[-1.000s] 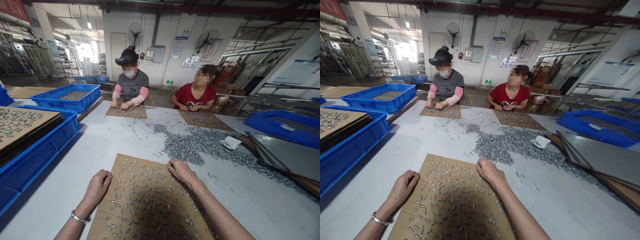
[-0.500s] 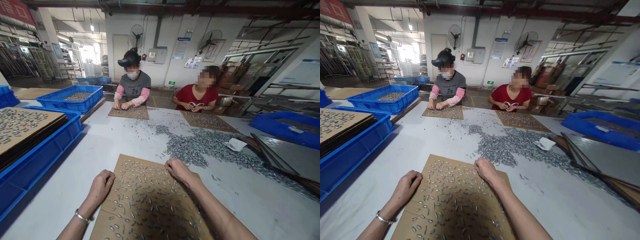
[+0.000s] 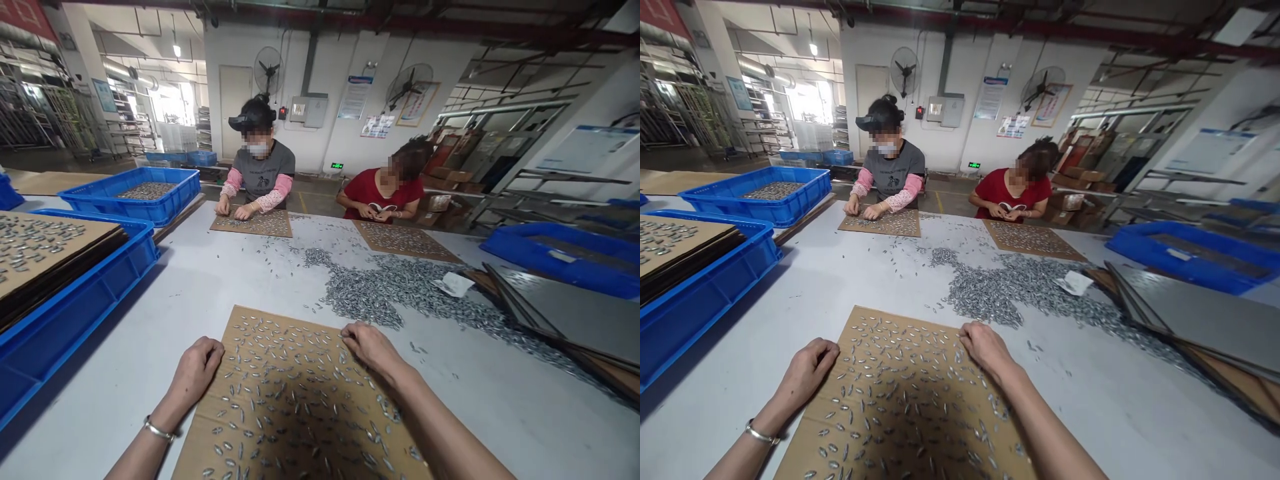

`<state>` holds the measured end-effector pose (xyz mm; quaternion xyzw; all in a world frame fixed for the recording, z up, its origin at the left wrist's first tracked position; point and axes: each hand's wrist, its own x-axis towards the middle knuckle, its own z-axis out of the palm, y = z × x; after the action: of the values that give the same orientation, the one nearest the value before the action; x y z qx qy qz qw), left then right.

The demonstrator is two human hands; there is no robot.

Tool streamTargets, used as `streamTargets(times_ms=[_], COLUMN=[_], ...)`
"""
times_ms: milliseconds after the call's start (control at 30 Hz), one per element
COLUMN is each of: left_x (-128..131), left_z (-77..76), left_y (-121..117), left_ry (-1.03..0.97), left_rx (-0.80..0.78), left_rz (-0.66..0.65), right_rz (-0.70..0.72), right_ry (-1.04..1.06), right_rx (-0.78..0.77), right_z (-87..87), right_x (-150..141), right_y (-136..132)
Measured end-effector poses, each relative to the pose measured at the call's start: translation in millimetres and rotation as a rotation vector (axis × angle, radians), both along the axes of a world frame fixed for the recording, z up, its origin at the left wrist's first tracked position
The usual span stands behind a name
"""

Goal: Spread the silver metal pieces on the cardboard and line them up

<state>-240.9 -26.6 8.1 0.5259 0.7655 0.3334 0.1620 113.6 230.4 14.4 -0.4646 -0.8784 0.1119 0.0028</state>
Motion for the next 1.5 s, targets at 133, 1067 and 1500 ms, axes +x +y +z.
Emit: streamTargets(times_ms=[133,1067,1500], left_x=[-0.5,-1.7,-0.7], left_z=[-1.0,-2.1,0.3], left_y=[0.3,0.2,0.7], left_ry=[0.009,0.016,0.009], left_rx=[0.01,0.007,0.014], left_rz=[0.0,-0.015,-0.009], right_rz=[-0.013,-0.165,-0.208], right_ry=[0.055,0.06,0.005], right_rx=[-0.022,-0.217,-0.171], right_z=[-8.9,1.5,21.0], right_x=[-8.4,-10.6,-27.6], right_y=[5.2,2.5,-18.2])
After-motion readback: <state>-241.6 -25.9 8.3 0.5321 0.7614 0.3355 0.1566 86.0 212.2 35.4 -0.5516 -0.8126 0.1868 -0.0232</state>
